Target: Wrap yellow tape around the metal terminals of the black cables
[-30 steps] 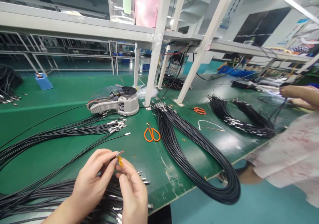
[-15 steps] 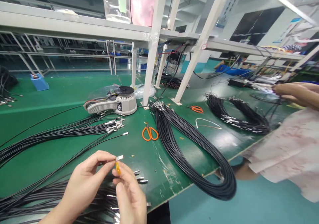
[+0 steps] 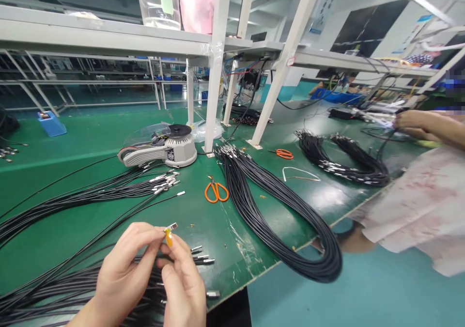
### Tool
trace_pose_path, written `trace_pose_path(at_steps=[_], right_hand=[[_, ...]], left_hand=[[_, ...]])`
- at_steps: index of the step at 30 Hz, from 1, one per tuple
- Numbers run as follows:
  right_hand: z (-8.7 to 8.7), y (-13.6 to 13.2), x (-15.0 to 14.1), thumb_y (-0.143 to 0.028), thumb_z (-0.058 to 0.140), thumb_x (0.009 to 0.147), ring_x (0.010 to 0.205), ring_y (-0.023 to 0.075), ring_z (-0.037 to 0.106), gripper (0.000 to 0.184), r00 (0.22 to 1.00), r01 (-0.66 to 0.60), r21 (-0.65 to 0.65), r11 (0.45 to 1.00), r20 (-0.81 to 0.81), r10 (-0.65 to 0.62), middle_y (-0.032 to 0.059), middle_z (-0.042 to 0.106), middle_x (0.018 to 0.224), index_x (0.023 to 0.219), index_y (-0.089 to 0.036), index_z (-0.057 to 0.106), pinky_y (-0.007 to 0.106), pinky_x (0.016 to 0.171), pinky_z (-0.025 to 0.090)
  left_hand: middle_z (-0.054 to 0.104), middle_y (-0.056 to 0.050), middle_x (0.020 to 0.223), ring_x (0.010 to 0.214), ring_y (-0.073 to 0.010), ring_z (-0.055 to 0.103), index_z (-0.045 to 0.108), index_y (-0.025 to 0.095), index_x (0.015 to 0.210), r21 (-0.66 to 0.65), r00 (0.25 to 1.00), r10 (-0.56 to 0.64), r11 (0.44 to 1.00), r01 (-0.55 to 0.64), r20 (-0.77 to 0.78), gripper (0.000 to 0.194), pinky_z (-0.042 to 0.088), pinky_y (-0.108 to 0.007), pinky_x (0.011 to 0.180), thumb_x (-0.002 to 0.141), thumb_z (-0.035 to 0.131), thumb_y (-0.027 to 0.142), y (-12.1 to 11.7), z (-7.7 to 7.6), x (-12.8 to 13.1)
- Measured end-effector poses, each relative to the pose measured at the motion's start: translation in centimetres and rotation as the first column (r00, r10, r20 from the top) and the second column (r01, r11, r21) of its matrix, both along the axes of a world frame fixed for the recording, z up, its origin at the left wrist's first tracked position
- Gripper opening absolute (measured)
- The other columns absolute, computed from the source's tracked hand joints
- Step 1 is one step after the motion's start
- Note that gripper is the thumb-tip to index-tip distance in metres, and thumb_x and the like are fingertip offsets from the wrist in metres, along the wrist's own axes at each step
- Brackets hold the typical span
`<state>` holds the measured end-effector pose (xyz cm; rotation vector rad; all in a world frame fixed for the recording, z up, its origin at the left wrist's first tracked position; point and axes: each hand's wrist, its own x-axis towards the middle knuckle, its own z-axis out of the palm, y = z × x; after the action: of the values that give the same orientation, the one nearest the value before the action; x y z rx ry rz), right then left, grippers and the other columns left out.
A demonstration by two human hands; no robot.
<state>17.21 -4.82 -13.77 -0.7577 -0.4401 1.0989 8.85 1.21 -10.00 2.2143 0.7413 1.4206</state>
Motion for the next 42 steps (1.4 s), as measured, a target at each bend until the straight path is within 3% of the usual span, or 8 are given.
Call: trace_pose_path(at_steps=[7,18,23,29,33,37,42], right_hand=[[0.0,0.1,0.6,-0.034,0.071,0.074,0.105,0.0282,0.059,0.032,0.996,-0.086,0.003,0.996,0.005,0.086,0.0089,0.063,0.121,0.104,-0.025,0.072,0.042,0.090,0.049],[0.4,0.2,0.6,-0.036,0.071,0.073,0.105,0.0309,0.060,0.031,0.997,-0.077,0.003,0.997,-0.021,0.077,0.0093,0.064,0.120,0.102,-0.025,0.073,0.046,0.091,0.048],[0.4,0.2,0.1,-0.036,0.071,0.073,0.104,0.0289,0.061,0.036,0.991,-0.121,0.024,0.992,-0.060,0.122,0.0083,0.070,0.109,0.107,-0.026,0.071,0.043,0.091,0.048],[-0.2,-0.4,0.9,-0.038,0.076,0.069,0.099,0.0279,0.063,0.042,0.988,-0.129,-0.028,0.991,-0.090,0.126,0.0093,0.065,0.120,0.109,-0.027,0.069,0.042,0.085,0.051],[1.5,0.1,2.6,-0.041,0.069,0.076,0.084,0.0227,0.064,0.033,0.994,-0.036,-0.157,0.987,0.093,0.051,0.0104,0.069,0.102,0.101,-0.020,0.070,0.035,0.073,0.053],[3.5,1.5,3.0,-0.047,0.065,0.078,0.066,0.0161,0.057,0.032,0.954,-0.018,-0.193,0.981,0.290,0.074,0.0013,0.061,0.069,0.085,-0.016,0.066,0.028,0.063,0.049],[3.4,2.1,2.4,-0.042,0.068,0.076,0.061,0.0130,0.053,0.027,0.921,-0.055,-0.218,0.974,0.365,0.134,-0.0025,0.057,0.063,0.078,-0.016,0.064,0.024,0.061,0.045]], left_hand=[[0.061,-0.002,0.086,0.080,-0.0129,0.054,0.058,0.022,0.102,0.018,1.000,0.006,1.000,-0.006,-0.025,0.032,0.048,-0.026,0.070,0.083,0.049,-0.003,0.1,-0.3,-0.1],[0.064,-0.004,0.088,0.081,-0.0155,0.056,0.059,0.023,0.111,0.035,0.996,0.039,0.999,-0.037,-0.079,0.035,0.048,-0.029,0.069,0.086,0.045,0.003,0.3,-0.5,-0.3],[0.063,-0.005,0.089,0.082,-0.0161,0.055,0.059,0.020,0.112,0.098,0.988,0.094,0.992,-0.082,-0.123,0.035,0.048,-0.029,0.072,0.086,0.044,0.003,0.5,-1.1,-0.4],[0.062,-0.005,0.092,0.084,-0.0155,0.056,0.054,0.019,0.116,0.108,0.983,0.149,0.985,-0.138,-0.105,0.035,0.048,-0.028,0.073,0.087,0.046,0.004,0.6,-1.1,-0.3],[0.063,-0.004,0.087,0.081,-0.0159,0.057,0.055,0.020,0.107,0.074,0.985,0.162,0.985,-0.158,-0.056,0.024,0.049,-0.030,0.072,0.087,0.051,0.008,0.5,-0.8,0.1],[0.062,-0.004,0.087,0.081,-0.0156,0.057,0.056,0.020,0.100,0.078,0.982,0.164,0.984,-0.157,-0.090,0.018,0.049,-0.029,0.071,0.087,0.051,0.009,0.3,-0.8,0.2],[0.061,-0.004,0.090,0.083,-0.0151,0.057,0.057,0.019,0.100,0.072,0.979,0.172,0.984,-0.165,-0.113,0.016,0.049,-0.028,0.074,0.088,0.051,0.011,0.4,-0.8,0.0]])
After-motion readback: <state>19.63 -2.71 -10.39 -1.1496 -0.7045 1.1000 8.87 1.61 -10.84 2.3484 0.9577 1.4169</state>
